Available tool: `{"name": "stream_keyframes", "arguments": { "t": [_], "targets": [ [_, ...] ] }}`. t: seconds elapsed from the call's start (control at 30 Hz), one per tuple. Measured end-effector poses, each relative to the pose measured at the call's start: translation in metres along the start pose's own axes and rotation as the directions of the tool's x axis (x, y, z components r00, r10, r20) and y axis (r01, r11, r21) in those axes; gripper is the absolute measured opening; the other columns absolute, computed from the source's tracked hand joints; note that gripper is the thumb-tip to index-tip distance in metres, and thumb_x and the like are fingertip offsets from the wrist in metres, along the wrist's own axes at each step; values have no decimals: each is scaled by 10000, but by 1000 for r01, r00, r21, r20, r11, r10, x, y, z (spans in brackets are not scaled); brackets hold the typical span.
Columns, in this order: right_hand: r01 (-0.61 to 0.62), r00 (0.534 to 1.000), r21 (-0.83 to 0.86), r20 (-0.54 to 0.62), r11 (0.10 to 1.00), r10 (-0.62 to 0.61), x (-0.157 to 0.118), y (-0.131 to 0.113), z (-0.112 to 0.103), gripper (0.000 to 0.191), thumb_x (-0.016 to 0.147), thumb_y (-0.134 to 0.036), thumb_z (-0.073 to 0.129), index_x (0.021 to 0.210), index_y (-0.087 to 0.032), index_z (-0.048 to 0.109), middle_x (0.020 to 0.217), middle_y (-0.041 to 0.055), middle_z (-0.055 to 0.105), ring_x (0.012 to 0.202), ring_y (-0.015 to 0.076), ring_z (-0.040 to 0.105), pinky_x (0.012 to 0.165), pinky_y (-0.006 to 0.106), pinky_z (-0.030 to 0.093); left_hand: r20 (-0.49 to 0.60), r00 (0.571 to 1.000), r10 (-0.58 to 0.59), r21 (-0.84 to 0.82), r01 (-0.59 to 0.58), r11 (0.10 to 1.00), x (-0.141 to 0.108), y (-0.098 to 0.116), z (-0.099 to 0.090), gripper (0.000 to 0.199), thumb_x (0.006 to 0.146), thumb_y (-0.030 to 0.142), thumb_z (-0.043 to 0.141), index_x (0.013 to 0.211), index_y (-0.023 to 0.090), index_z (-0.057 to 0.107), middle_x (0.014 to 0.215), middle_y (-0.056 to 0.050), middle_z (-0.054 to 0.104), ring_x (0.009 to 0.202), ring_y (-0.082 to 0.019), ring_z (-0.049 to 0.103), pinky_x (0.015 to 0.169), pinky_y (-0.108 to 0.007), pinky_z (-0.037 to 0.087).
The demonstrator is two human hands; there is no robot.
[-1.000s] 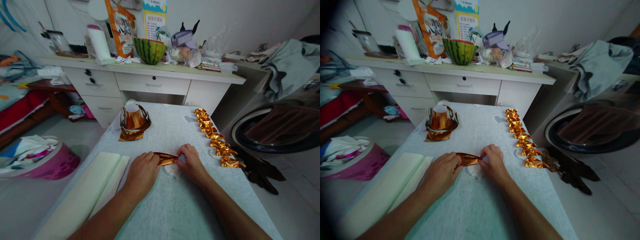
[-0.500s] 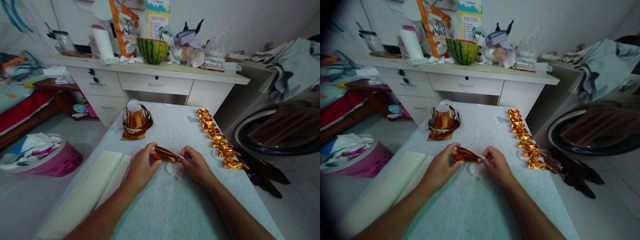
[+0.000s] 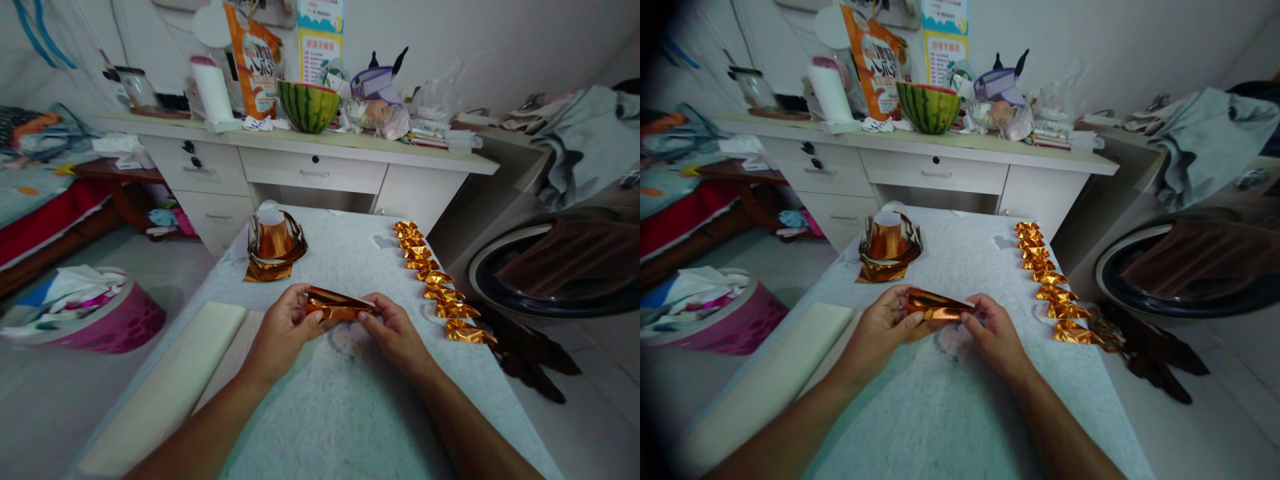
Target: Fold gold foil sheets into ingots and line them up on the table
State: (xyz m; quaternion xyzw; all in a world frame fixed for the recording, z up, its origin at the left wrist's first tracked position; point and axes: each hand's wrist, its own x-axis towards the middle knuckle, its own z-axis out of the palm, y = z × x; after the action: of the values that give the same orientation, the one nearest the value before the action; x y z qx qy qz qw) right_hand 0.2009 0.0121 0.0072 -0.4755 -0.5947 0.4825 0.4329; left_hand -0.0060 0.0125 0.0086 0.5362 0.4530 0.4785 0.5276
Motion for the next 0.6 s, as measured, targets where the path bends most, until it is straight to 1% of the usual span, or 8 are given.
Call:
{"name": "stream_keyframes", "arguments": {
  "t": [0.13, 0.2, 0.3, 0.43, 0.53, 0.6],
  "targets": [
    [-71, 997, 147, -10, 987, 73, 0, 2, 4, 247, 810, -433, 629, 847, -203, 547, 745, -6, 591, 704, 147, 543, 648, 254, 396, -12, 998, -54, -68, 54, 996, 0, 1, 0, 377, 797, 255, 639, 1142, 226, 492, 1009, -26, 641, 814, -158, 666, 712, -282, 542],
    [-86, 996, 176, -17, 981, 91, 0, 3, 5, 264, 793, -439, 649, 816, -202, 535, 715, -16, 574, 662, 133, 525, 609, 239, 378, -13, 997, -72, -107, 70, 992, 0, 0, 0, 394, 789, 264, 648, 1149, 228, 491, 1010, -27, 638, 791, -158, 667, 686, -281, 548],
    [-109, 993, 184, -19, 977, 114, 0, 4, 5, 281, 778, -433, 669, 768, -194, 520, 666, -33, 540, 600, 107, 476, 556, 219, 336, -13, 997, -71, -121, 69, 990, 1, -3, 0, 396, 780, 268, 659, 1143, 225, 506, 987, -27, 647, 766, -153, 663, 678, -278, 545],
    [-132, 991, 196, -10, 972, 137, 0, 3, 4, 291, 775, -433, 675, 731, -185, 528, 634, -44, 502, 565, 91, 429, 533, 213, 314, -9, 996, -86, -146, 83, 986, 2, -3, 0, 381, 771, 284, 669, 1123, 212, 541, 916, -19, 662, 743, -150, 657, 675, -265, 525],
    [-142, 989, 227, -4, 963, 146, 0, 2, 4, 289, 774, -440, 673, 734, -184, 543, 658, -33, 523, 585, 100, 446, 546, 218, 336, -46, 992, -115, -146, 107, 983, 3, -2, -1, 355, 776, 327, 662, 1090, 198, 556, 811, 1, 660, 703, -148, 646, 663, -256, 504],
    [-141, 989, 242, -9, 960, 148, 0, 1, 5, 289, 761, -435, 686, 730, -184, 546, 664, -30, 526, 593, 102, 452, 551, 218, 345, -76, 989, -128, -119, 119, 986, 4, -3, -2, 346, 787, 360, 643, 1075, 190, 555, 720, 20, 643, 629, -137, 618, 610, -240, 475]
  ]
}}
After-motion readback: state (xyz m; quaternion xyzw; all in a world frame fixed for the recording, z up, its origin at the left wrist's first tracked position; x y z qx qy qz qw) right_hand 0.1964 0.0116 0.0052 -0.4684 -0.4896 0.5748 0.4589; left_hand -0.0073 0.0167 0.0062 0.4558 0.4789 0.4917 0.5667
